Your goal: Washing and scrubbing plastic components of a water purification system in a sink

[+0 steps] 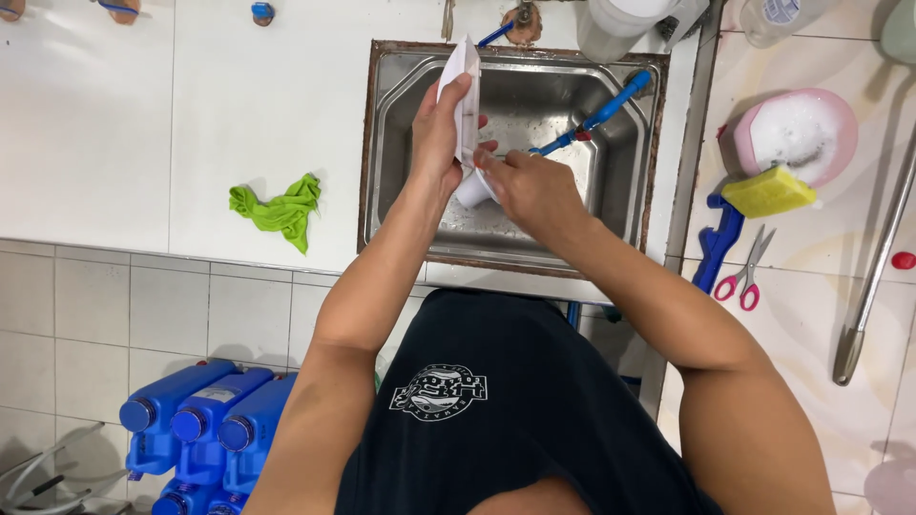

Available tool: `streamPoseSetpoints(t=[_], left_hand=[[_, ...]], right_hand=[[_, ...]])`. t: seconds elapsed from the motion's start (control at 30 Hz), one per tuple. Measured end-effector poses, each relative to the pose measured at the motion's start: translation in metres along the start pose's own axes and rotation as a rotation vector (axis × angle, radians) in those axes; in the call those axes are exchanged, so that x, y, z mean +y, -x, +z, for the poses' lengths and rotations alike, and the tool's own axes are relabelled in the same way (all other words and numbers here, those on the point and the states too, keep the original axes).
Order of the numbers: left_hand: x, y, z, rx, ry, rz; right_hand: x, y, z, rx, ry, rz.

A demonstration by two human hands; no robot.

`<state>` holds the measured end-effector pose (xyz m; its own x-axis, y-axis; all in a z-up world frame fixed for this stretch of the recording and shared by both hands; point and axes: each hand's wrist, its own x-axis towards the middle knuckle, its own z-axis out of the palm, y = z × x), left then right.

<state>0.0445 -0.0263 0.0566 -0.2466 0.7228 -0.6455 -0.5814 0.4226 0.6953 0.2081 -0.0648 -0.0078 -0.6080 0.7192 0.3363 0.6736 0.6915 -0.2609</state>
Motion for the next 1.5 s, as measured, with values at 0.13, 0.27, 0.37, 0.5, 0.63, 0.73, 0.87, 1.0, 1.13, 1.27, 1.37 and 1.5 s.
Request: streamPoseSetpoints(t=[0.13,0.27,0.37,0.5,0.63,0.73,0.87,1.0,1.13,1.27,1.37,1.5], left_hand=[[0.002,-0.009,-0.005,0.013,0.025,0.014],[0.003,-0.009,-0.008,-0.007,0.009,0.007],[-0.001,-0.014,-0.015,-0.047,-0.074,-0.017],[0.004,-0.008,-0.013,-0.149,-0.085,-0.028],[-0.005,-0.028,-0.021,-0.181,-0.288,-0.109],[-0.002,-0.034,-0.021,-0.175,-0.371,-0.155],[-0.001,-0.03,-0.019,-0.139,-0.485,-0.27],[0.004,-0.025,-0.018,-0.157,-0.545,-0.264],[0.001,-0.021,-0.018,-0.149,-0.624,-0.266],[0.01,-0.012,-0.02,-0.179,-0.598,-0.284],[0.005,-0.016,-0.013,-0.175,-0.591,-0.248],[0.008,-0.006,-0.005,-0.209,-0.571,-0.18]], right_hand=[[0.008,-0.007,-0.006,-0.192,0.044,0.063],[0.006,-0.011,-0.011,-0.287,0.034,0.007],[0.027,0.001,-0.006,-0.111,0.084,-0.004],[0.011,-0.004,-0.009,-0.081,0.159,-0.154],[0.01,-0.006,-0.01,-0.208,0.148,-0.212],[0.007,-0.002,-0.014,-0.127,0.151,-0.321],[0.002,-0.007,-0.021,-0.225,0.159,-0.357],[0.004,-0.008,-0.019,-0.259,0.15,-0.378],[0.002,-0.005,-0.015,-0.247,0.109,-0.336],[-0.013,-0.041,-0.078,-1.001,0.219,0.037],[0.029,-0.001,-0.002,-0.157,0.034,-0.051],[0.031,-0.005,0.001,-0.217,-0.326,0.051]])
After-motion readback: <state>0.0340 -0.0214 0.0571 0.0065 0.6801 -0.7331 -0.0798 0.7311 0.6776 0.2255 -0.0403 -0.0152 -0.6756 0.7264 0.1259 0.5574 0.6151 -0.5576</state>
